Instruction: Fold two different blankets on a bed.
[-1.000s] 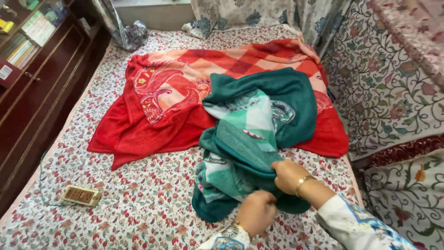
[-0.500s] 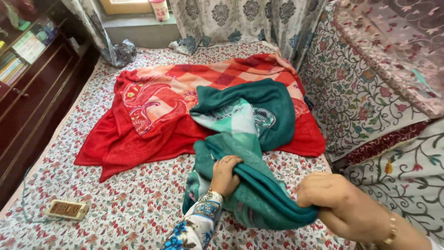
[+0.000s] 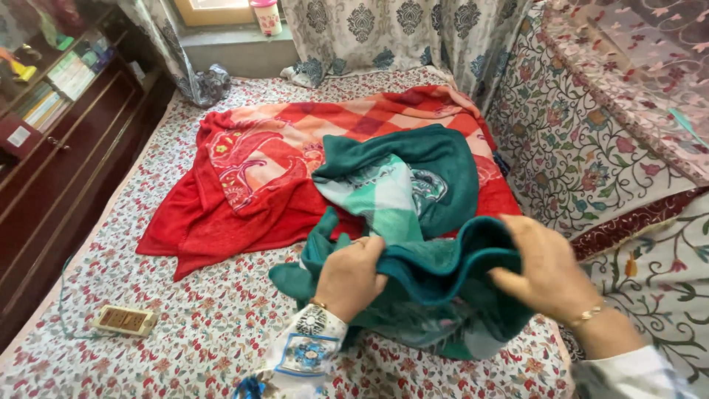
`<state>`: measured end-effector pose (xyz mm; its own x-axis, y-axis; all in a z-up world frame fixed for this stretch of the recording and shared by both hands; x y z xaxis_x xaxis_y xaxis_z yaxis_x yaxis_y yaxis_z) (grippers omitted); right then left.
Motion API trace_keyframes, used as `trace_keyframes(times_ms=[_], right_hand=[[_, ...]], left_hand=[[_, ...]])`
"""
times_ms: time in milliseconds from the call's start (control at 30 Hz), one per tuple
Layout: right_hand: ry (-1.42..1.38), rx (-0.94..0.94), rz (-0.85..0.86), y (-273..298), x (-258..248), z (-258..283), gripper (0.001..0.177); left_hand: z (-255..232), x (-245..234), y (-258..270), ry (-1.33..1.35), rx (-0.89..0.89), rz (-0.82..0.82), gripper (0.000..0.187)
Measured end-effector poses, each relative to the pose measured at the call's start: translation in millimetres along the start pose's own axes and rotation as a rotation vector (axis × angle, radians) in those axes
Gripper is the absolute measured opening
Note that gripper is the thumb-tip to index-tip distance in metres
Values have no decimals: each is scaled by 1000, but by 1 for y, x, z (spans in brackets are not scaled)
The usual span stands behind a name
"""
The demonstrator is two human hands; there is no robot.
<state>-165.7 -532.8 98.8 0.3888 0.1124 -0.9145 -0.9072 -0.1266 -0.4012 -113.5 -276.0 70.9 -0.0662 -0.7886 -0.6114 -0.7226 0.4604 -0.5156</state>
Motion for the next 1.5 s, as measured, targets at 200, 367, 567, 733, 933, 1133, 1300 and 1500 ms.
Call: trace_keyframes(times_ms=[200,367,567,733,933,1133,1300,1500], right_hand=[[-298,-294,-88,25,63,132,108],[-485,77,103,38,111,106,62],[-483,67,88,43,50,146,49],[-456,75,58,48,30,158,44],[-452,66,34,58,9,169,41],[-494,106,7,66,3,154,37],[-386,235,-26,77,5,110,37],[-158,327,-117,86,26,39,37]], left_hand=[[-35,24,18,57,-11,54,39],[-5,23,67,249,-159,105,31],[39,34,151,353,-224,63,29],[64,31,198,282,-258,-134,29],[60,33,200,250,-262,-144,56],[148,61,231,97,-489,-41,55],[165,8,233,138,-331,-347,25],[88,-69,178,236,-260,-248,14]])
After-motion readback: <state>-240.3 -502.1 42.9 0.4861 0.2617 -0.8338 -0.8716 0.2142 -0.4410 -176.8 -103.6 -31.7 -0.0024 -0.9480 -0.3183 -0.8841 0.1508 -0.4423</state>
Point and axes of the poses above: each hand's wrist, its own y-axis away from the middle knuckle, its own x-axis out of the palm, z = x × y, the point moved 10 cm from there along -y, towards the middle knuckle, and after that the axes turned 14 degrees about y, right-handed, at the moved point
